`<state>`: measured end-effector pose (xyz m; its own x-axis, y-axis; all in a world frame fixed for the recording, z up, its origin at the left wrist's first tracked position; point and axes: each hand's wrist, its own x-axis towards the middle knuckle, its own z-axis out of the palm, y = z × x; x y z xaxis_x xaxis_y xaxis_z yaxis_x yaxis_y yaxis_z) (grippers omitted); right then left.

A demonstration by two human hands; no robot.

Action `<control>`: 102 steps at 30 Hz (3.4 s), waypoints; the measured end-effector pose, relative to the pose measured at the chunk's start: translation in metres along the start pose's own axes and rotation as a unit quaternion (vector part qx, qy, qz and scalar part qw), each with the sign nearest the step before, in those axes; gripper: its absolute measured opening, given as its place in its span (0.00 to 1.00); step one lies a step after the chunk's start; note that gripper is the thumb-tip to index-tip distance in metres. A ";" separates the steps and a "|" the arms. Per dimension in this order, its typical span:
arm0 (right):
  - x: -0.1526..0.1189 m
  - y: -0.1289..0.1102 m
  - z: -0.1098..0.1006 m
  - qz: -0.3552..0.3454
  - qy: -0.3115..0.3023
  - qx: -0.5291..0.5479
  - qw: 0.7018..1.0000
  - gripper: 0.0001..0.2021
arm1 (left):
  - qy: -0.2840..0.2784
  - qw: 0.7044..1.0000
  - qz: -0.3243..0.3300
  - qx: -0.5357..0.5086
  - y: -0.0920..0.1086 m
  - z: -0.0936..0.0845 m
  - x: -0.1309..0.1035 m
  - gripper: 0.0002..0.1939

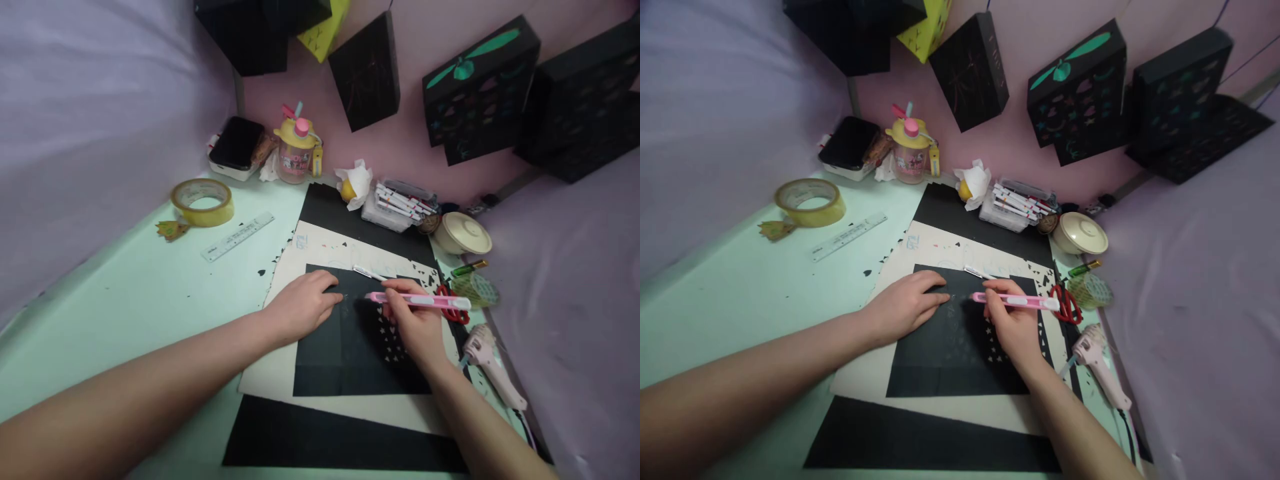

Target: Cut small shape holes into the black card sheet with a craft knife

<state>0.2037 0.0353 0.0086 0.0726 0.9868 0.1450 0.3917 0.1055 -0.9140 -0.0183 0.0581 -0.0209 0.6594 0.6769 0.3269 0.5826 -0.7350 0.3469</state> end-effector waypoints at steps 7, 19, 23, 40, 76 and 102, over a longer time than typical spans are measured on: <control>-0.016 -0.007 0.022 0.058 0.041 -0.008 0.997 0.10 | 0.005 1.000 -0.001 0.031 0.002 0.003 -0.004 0.16; -0.024 0.013 0.031 -0.007 0.038 -0.107 0.994 0.08 | 0.015 0.999 -0.004 0.049 0.002 0.004 -0.004 0.15; -0.024 0.014 0.031 -0.009 0.030 -0.112 0.993 0.08 | 0.020 0.999 -0.001 0.045 0.000 0.007 -0.005 0.15; -0.026 0.008 0.035 -0.069 0.025 -0.153 0.985 0.07 | -0.005 0.999 0.022 0.038 0.000 0.005 -0.004 0.15; -0.028 0.010 0.041 -0.152 -0.039 -0.180 0.971 0.07 | -0.089 0.994 0.000 0.057 0.005 0.006 -0.004 0.19; -0.029 0.012 0.043 -0.128 0.000 -0.196 0.972 0.05 | -0.080 0.994 -0.001 0.069 0.004 0.008 -0.004 0.18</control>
<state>0.1671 0.0130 -0.0226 -0.0744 0.9343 0.3487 0.7169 0.2932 -0.6325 -0.0145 0.0521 -0.0272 0.7195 0.6711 0.1785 0.6358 -0.7400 0.2193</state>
